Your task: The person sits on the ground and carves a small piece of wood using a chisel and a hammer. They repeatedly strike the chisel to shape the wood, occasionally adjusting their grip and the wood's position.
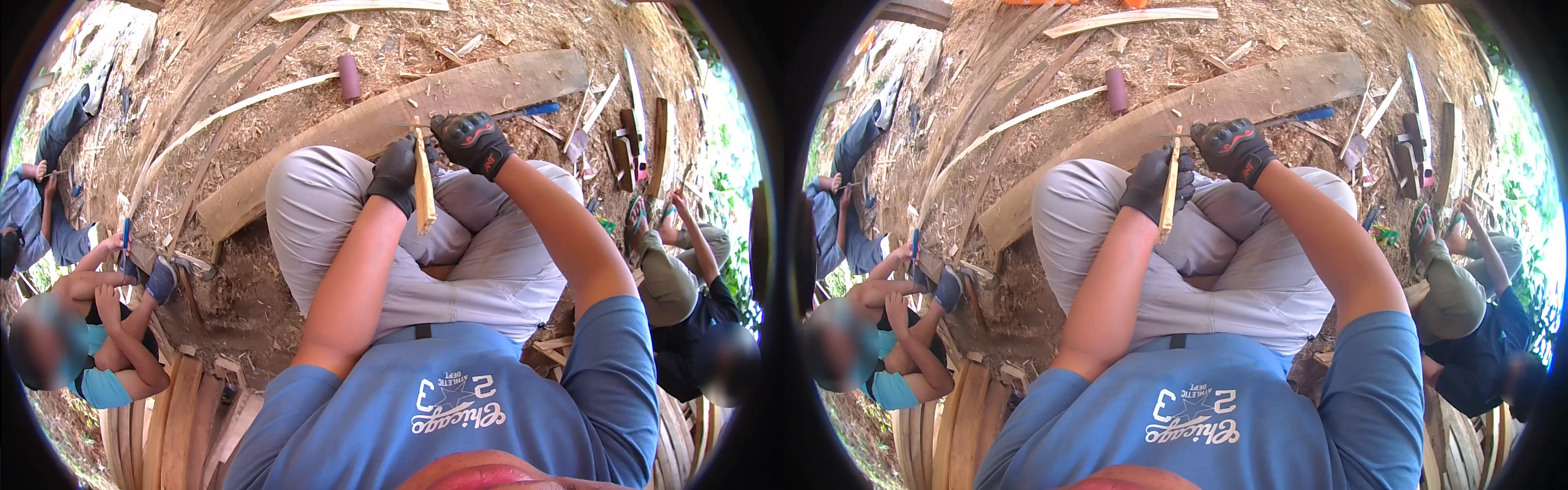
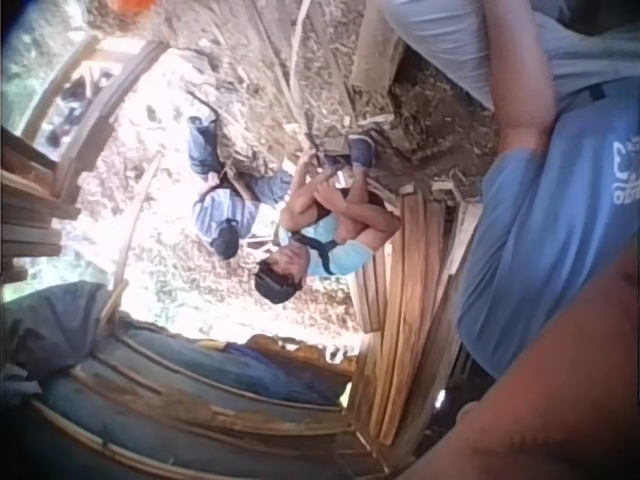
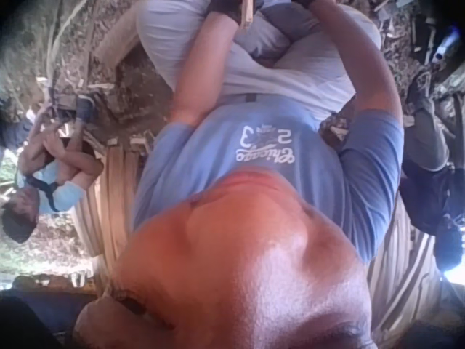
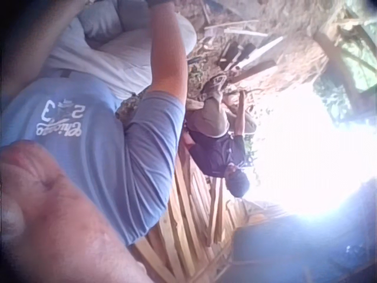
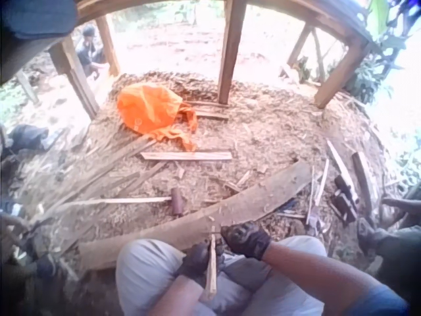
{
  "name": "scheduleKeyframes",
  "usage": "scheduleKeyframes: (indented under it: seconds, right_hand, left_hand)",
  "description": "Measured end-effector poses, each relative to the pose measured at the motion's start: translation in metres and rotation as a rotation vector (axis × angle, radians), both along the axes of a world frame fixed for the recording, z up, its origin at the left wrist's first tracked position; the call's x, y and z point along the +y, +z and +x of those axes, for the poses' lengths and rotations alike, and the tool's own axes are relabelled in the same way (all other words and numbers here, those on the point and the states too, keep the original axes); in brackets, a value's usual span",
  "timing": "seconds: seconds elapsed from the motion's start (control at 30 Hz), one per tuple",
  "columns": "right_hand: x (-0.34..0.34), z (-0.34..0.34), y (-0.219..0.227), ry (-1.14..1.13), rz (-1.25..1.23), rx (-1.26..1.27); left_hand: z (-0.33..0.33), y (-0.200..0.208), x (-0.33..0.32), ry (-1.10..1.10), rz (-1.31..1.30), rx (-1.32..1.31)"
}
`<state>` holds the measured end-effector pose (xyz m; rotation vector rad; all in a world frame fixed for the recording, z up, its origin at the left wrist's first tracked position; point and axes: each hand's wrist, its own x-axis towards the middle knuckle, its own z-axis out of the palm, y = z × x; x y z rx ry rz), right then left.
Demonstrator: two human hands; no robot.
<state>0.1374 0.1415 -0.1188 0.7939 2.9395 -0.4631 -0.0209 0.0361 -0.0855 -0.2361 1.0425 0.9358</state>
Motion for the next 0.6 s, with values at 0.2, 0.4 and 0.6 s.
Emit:
scheduleKeyframes:
  seconds: [0.2, 0.4, 0.6]
  right_hand:
    - [-0.001, -0.008, -0.001, -0.013, -0.015, -0.013]
    - [0.004, -0.009, -0.004, 0.002, -0.066, -0.134]
    - [0.013, -0.015, 0.001, 0.07, -0.097, -0.188]
  left_hand:
    - [0.005, -0.03, -0.001, 0.056, 0.07, 0.025]
    - [0.008, -0.028, -0.001, 0.053, 0.09, 0.142]
    - [0.012, -0.043, 0.001, 0.147, 0.074, 0.115]
